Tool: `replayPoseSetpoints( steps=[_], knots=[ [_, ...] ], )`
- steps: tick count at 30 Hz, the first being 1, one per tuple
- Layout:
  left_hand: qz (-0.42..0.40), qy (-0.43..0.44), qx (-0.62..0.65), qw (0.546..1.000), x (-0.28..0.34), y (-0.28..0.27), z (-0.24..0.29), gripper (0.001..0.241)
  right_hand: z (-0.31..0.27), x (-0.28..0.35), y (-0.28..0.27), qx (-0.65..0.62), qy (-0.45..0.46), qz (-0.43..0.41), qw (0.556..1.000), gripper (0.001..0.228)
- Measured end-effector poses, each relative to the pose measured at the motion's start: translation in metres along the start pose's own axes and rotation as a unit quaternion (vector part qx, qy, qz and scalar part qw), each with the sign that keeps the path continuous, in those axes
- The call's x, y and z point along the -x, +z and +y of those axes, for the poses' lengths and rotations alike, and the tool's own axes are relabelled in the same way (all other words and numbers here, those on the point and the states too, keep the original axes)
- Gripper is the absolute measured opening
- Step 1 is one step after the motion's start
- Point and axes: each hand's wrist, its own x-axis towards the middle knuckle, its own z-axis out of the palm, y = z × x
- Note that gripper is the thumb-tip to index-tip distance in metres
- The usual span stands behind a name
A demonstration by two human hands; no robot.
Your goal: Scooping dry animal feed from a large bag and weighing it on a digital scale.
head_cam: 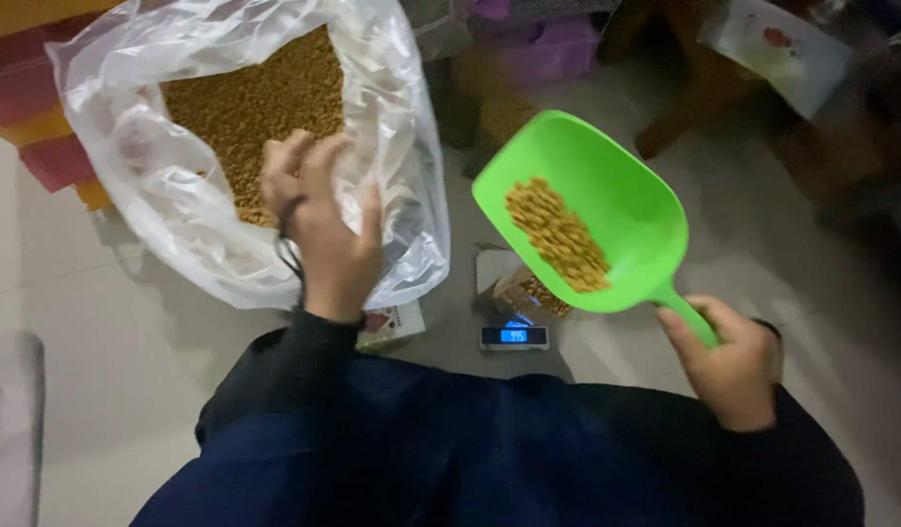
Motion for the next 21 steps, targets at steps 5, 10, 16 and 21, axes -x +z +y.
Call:
replayPoseSetpoints(
  steps=[5,10,16,21],
  knots=[
    [-0.162,0.02,0.034,0.986,0.037,0.045,0.034,0.037,0.061,0.012,-0.03,0.028,0.019,0.048,0.998,0.032],
    [-0.221,0.13,0.066,0.964,0.079,0.075,0.048,0.027,0.095,0.023,-0.047,0.038,0.03,0.069,0.996,0.033],
    [-0.387,0.248,0.069,0.886,0.115,0.102,0.041,0.033,0.099,0.03,-0.056,0.109,0.029,0.057,0.992,0.036],
    [-0.438,0.25,0.05,0.862,0.122,0.107,0.045,0.032,0.099,0.03,-0.058,0.132,0.012,0.026,0.991,0.035]
  ],
)
